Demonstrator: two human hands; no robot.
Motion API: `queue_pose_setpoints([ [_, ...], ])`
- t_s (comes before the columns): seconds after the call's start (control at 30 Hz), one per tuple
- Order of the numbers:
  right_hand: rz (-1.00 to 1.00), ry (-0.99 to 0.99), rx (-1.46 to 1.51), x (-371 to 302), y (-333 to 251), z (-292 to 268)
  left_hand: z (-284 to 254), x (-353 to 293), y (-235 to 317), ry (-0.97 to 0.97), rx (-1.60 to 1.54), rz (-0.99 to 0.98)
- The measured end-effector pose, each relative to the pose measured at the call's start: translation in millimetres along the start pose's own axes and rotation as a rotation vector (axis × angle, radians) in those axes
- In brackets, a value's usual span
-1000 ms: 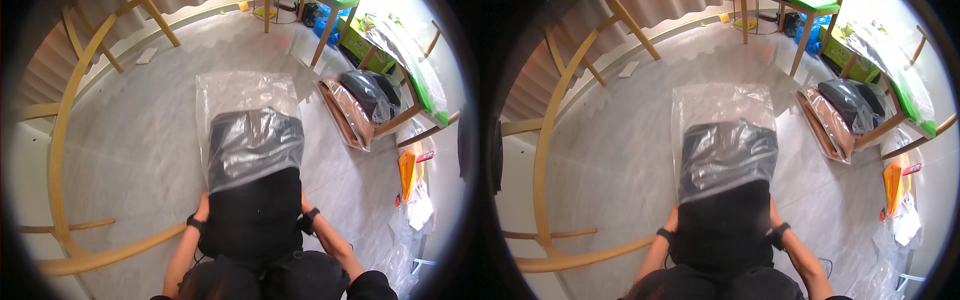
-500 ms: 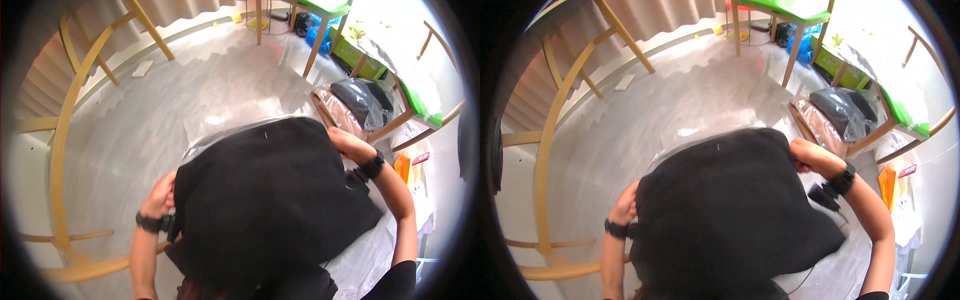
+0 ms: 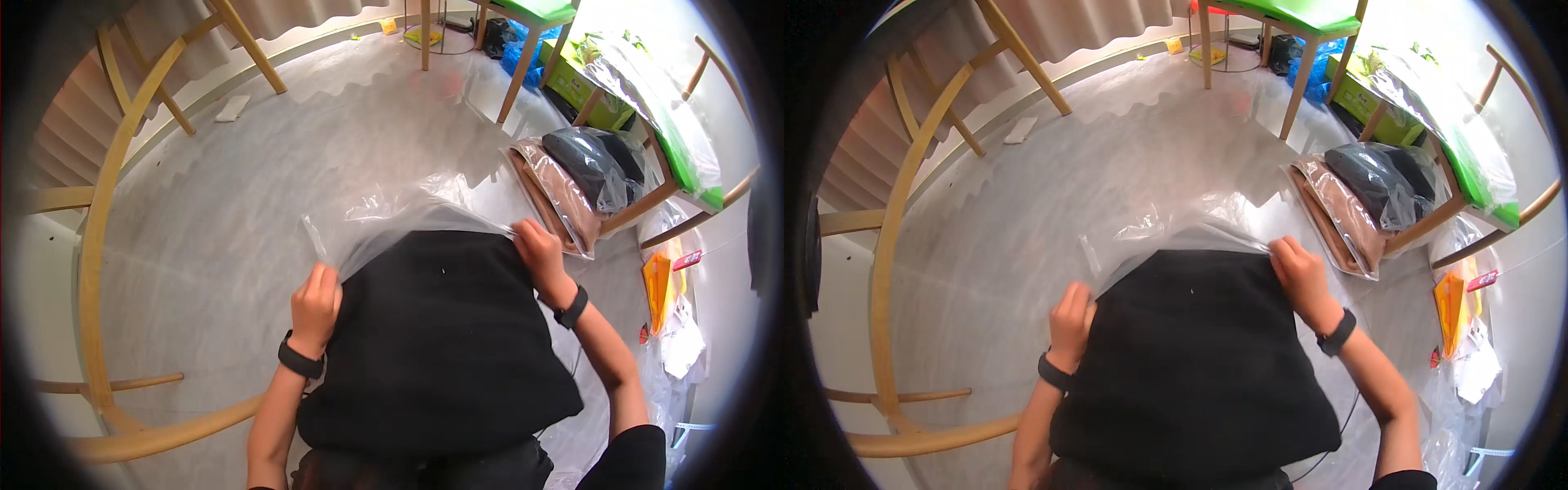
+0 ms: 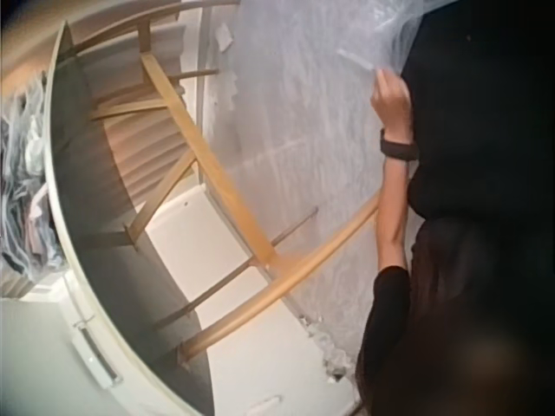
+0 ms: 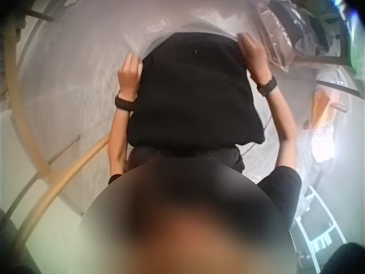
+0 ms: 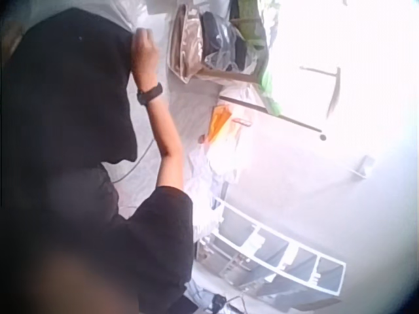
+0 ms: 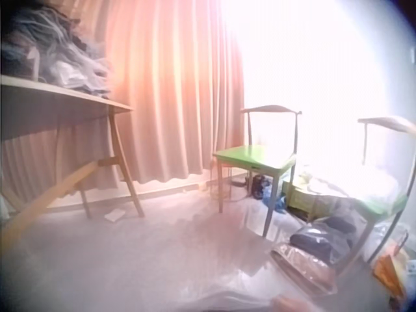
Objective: The person takes a black garment from a plastic bag on the floor, spreads it out, folds it into a square, and then places it into another plastic bag.
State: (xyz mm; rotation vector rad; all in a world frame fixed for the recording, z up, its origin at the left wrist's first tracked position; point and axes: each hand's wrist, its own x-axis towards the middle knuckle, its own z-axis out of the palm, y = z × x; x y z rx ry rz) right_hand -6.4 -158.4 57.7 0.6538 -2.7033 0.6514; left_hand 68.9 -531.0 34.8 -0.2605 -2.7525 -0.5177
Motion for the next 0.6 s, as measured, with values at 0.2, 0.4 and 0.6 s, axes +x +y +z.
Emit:
queue_pose_setpoints([
  [0.2, -0.142, 0.174, -0.009, -86, -24, 1, 14, -128, -9, 0.282, -0.07, -0.018],
  [0.4, 0.739, 0.144, 0.447, -157, -2, 110, 106, -182, -8, 0.216, -0.486, -0.557],
  [0.6, 1.081, -0.079, 0.843, -237, 31, 174, 165, -242, -48, -0.156, -1.208, -1.032],
])
